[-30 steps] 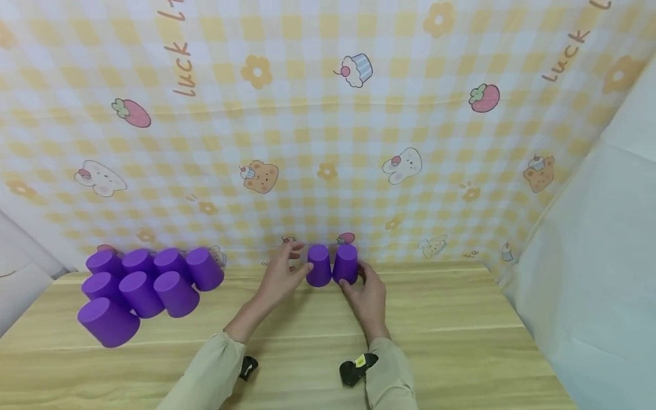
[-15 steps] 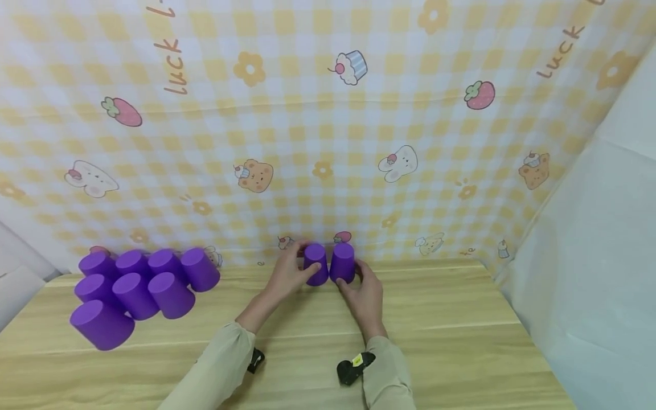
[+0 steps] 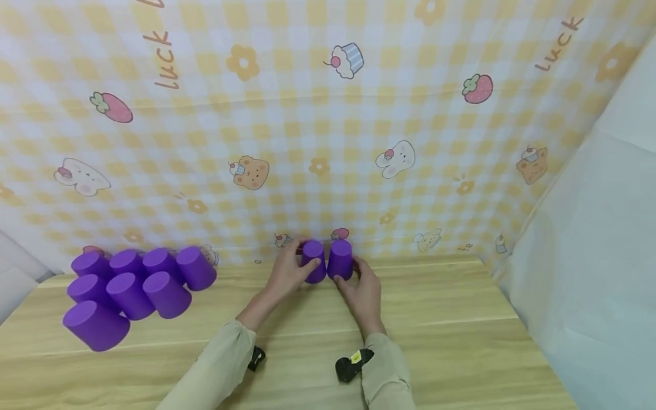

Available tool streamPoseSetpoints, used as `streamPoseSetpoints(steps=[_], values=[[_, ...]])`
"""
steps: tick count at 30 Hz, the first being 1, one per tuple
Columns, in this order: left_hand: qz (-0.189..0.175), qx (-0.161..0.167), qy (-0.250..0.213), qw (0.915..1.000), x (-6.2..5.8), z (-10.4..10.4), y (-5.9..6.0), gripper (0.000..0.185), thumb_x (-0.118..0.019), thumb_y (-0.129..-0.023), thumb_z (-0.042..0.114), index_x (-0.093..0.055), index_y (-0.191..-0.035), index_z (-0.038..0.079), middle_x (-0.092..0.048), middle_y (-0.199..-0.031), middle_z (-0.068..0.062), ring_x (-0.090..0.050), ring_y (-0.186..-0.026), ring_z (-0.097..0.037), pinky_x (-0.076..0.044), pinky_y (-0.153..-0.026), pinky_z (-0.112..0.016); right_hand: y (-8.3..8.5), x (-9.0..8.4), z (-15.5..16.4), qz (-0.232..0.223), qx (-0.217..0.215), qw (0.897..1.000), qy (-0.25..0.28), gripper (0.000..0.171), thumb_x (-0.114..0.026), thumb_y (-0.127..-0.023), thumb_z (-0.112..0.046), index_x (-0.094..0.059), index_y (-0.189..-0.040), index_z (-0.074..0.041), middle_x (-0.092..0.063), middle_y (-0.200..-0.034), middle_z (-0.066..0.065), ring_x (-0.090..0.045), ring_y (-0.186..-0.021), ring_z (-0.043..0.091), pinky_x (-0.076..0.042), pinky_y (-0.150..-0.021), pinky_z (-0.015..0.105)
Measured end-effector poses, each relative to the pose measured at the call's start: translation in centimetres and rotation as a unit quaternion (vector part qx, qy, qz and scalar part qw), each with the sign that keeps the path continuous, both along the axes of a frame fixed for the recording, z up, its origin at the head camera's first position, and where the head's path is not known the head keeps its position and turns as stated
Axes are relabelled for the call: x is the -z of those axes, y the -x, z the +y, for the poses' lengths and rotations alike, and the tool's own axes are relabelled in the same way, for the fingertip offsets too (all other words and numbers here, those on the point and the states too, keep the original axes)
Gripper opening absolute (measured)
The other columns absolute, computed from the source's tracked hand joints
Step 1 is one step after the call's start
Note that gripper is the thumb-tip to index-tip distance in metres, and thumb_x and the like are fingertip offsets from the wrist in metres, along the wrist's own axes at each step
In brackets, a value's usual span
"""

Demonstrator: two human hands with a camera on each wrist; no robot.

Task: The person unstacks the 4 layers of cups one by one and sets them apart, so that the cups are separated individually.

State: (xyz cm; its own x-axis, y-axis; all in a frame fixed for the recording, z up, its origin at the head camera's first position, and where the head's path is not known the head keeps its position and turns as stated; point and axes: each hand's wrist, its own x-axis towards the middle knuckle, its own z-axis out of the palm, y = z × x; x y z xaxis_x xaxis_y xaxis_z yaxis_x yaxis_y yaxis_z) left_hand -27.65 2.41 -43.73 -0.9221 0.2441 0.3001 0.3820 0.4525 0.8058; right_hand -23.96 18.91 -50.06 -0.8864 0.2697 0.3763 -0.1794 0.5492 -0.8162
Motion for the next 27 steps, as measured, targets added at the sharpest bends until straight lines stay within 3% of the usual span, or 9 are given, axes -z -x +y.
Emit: streamPoseSetpoints(steps=[11,19,27], values=[[-0.014,0.005,0.002,0.9999,-0.6,-0.8,-1.0,0.049,-0.066,-0.075,0.017,-0.045,-0.117,0.004,-0.052,-0.106,-0.007,-0.049,-0.097,-0.019,-0.042,-0.084,-0.032,-0.2,-0.1,-0.1,-0.002,0.007,1.000,0.006,0.054,-0.074,-0.066,-0.018,-0.051,-0.114,-0.008,-0.058,-0.105,0.007,-0.054,-0.096,0.016,-0.042,-0.085,0.027],[0.016,0.002,-0.011,0.9998,-0.9,-1.9,-2.1,0.049,-0.067,-0.074,0.017,-0.047,-0.116,0.003,-0.048,-0.109,-0.007,-0.050,-0.095,-0.020,-0.046,-0.078,-0.032,-0.1,-0.1,-0.1,-0.008,0.002,1.000,0.005,0.054,-0.073,-0.067,-0.020,-0.050,-0.115,-0.008,-0.058,-0.106,0.006,-0.054,-0.097,0.016,-0.042,-0.085,0.026],[0.015,0.015,-0.016,0.9996,-1.8,-3.3,-3.8,0.048,-0.069,-0.072,0.018,-0.048,-0.116,0.014,-0.049,-0.106,0.001,-0.049,-0.093,-0.014,-0.048,-0.069,-0.024,-0.2,-0.2,-0.1,0.007,0.003,1.000,0.005,0.055,-0.074,-0.066,-0.018,-0.050,-0.114,-0.005,-0.058,-0.104,0.009,-0.055,-0.095,0.020,-0.044,-0.083,0.032]])
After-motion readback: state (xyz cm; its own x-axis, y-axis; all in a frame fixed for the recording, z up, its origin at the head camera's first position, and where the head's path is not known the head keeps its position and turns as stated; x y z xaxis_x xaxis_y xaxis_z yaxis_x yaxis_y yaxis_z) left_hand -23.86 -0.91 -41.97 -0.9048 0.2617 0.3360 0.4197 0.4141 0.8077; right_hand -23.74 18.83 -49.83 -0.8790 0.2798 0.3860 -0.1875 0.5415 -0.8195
